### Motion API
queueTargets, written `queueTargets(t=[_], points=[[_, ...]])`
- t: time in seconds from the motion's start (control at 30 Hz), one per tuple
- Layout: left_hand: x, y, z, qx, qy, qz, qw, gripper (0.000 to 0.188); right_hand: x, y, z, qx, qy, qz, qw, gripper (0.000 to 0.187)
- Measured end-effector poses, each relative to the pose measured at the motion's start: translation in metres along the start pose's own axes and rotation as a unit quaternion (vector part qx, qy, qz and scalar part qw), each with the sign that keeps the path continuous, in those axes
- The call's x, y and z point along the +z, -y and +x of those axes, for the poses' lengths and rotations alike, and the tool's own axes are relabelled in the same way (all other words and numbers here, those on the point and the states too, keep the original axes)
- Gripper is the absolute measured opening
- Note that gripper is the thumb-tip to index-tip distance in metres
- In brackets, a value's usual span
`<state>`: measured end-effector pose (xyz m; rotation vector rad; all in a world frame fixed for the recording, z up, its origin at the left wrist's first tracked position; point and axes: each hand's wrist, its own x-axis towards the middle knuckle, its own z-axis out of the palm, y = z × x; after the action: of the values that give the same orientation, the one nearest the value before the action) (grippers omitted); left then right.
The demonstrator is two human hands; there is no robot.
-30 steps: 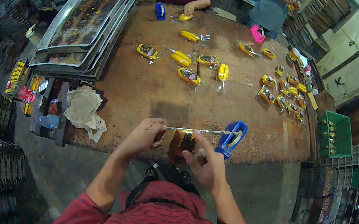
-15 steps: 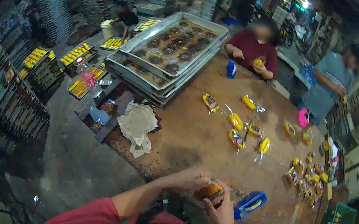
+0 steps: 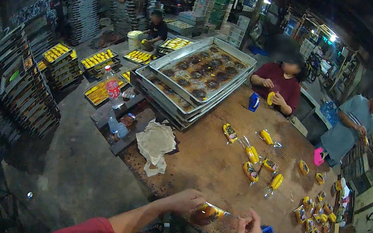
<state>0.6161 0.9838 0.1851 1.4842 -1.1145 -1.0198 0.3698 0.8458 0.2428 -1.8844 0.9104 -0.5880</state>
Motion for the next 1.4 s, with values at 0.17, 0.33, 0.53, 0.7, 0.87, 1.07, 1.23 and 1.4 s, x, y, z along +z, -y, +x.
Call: queueTargets(t=[0.17, 0.33, 0.53, 0.7, 0.87, 1.07, 1.23, 1.4], points=[[-0.011, -0.003, -0.009, -0.025, -0.025, -0.085, 0.996, 0.029, -0.013, -0.001, 0.015, -0.173, -0.021, -0.238, 0.956, 0.049], [-0.009, 0.001, -0.011, 0.029, -0.015, -0.122, 0.992, 0.029, -0.018, -0.010, 0.018, -0.250, 0.037, -0.281, 0.926, 0.028], [-0.002, 0.019, -0.004, 0.050, -0.026, -0.135, 0.989, 0.025, -0.027, -0.017, 0.015, -0.187, 0.063, -0.220, 0.955, 0.014], [0.019, 0.025, 0.000, -0.062, -0.092, -0.194, 0.975, 0.019, -0.026, -0.021, 0.017, -0.112, 0.056, -0.208, 0.970, 0.025], [0.047, 0.013, 0.000, 0.039, -0.038, -0.202, 0.978, 0.051, -0.027, -0.024, 0.023, -0.090, 0.058, -0.180, 0.978, 0.032], [0.044, -0.004, 0.006, -0.110, 0.066, -0.275, 0.953, 0.040, -0.033, -0.039, 0.024, -0.025, 0.107, -0.110, 0.988, 0.028], [0.032, -0.001, 0.012, -0.115, 0.095, -0.346, 0.926, 0.035, -0.040, -0.043, 0.024, 0.194, 0.137, -0.047, 0.970, 0.026], [0.031, 0.013, 0.021, -0.095, 0.068, -0.290, 0.950, 0.036, -0.032, -0.036, 0.016, 0.019, 0.010, 0.054, 0.998, 0.017]])
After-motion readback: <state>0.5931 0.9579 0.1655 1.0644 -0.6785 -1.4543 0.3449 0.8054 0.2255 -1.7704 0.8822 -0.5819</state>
